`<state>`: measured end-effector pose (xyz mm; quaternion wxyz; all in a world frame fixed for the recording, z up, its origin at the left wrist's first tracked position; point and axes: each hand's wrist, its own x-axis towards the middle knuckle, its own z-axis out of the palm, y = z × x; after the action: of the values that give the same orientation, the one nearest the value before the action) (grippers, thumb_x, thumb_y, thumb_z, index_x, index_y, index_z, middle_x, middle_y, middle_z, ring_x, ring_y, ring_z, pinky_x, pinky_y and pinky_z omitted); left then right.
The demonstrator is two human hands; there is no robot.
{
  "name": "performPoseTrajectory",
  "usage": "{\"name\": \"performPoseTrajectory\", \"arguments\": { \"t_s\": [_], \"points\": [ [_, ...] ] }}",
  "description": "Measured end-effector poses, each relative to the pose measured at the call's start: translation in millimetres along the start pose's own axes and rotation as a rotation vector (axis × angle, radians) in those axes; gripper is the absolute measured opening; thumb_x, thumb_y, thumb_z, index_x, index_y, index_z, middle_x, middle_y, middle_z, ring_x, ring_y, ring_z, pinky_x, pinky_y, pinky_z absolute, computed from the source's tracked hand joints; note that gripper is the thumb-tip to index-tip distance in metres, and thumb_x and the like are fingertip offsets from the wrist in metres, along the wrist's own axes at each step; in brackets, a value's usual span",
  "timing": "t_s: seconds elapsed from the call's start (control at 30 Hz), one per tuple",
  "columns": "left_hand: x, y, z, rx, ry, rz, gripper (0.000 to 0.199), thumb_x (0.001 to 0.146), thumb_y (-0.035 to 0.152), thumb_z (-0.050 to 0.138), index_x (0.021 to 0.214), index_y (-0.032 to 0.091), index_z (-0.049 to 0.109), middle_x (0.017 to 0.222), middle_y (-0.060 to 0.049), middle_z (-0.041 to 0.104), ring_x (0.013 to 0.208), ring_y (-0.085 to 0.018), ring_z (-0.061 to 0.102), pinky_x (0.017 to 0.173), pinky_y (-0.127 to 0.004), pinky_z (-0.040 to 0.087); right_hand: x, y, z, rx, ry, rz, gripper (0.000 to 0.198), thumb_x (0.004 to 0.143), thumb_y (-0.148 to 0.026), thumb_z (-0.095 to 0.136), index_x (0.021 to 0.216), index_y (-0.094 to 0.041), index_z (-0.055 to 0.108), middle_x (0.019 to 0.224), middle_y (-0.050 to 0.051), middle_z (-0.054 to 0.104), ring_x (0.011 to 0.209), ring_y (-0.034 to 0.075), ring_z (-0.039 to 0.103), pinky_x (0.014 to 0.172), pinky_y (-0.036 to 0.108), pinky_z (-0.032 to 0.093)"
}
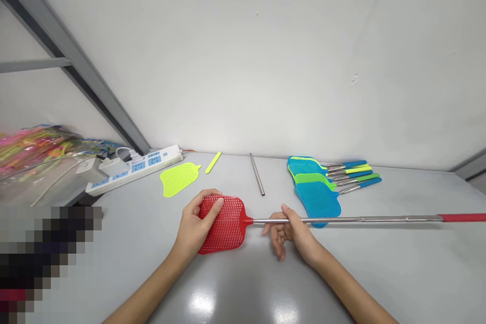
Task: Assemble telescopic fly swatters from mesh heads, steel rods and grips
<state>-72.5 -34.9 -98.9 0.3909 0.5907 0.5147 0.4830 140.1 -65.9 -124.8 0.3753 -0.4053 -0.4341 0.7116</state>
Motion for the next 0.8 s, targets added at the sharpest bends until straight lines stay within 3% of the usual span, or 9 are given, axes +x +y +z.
{"name": "performPoseTrajectory", "arguments": {
  "t_s": [0.13, 0.3, 0.43, 0.63, 0.8],
  "points": [
    [8, 2, -8, -0.023, -0.024, -0.019, 0.022, 0.070, 0.035, 0.053, 0.085, 0.019, 0.056, 0.082, -0.002, 0.060, 0.074, -0.015, 0.057, 0.065, -0.024, 0.044, 1, -1, 2, -0.006, 0.076, 0.013, 0.052, 0.081, -0.050, 0.021, 0.085, -0.012, 0.056, 0.047, 0.002, 0.053, 0.035, 0.013, 0.047, 0.035, 0.023, 0.033],
    [11, 5, -12, -0.046, -0.042, -0.037, 0.022, 0.070, 0.035, 0.054, 0.084, 0.019, 0.056, 0.082, -0.002, 0.060, 0.073, -0.015, 0.057, 0.064, -0.024, 0.044, -1, -9, 5, 0.135, 0.298, -0.169, 0.028, 0.078, -0.041, 0.043, 0.085, -0.017, 0.056, 0.048, -0.006, 0.035, 0.035, 0.005, 0.035, 0.038, 0.019, 0.030],
    [15, 4, -16, -0.038, -0.007, -0.030, 0.022, 0.070, 0.036, 0.054, 0.083, 0.018, 0.056, 0.082, -0.002, 0.060, 0.074, -0.015, 0.056, 0.065, -0.024, 0.044, -5, -19, -9, 0.352, 0.375, -0.280, 0.025, 0.077, -0.038, 0.045, 0.073, -0.016, 0.058, 0.043, -0.008, 0.027, 0.033, 0.004, 0.022, 0.036, 0.019, 0.026],
    [20, -1, -22, -0.036, 0.021, -0.027, 0.021, 0.071, 0.035, 0.054, 0.085, 0.019, 0.056, 0.084, -0.002, 0.060, 0.074, -0.014, 0.056, 0.065, -0.023, 0.043, -6, -27, -40, 0.488, 0.574, -0.361, 0.033, 0.074, -0.034, 0.047, 0.048, -0.016, 0.052, 0.038, -0.005, 0.029, 0.033, 0.005, 0.025, 0.035, 0.020, 0.027],
    [16, 0, -17, -0.021, 0.025, 0.007, 0.019, 0.072, 0.033, 0.053, 0.083, 0.019, 0.056, 0.080, 0.000, 0.058, 0.073, -0.013, 0.055, 0.066, -0.021, 0.042, -3, -23, -46, 0.518, 0.600, -0.353, 0.032, 0.074, -0.028, 0.048, 0.044, -0.016, 0.047, 0.037, -0.005, 0.029, 0.033, 0.005, 0.026, 0.034, 0.019, 0.027]
  ]
}}
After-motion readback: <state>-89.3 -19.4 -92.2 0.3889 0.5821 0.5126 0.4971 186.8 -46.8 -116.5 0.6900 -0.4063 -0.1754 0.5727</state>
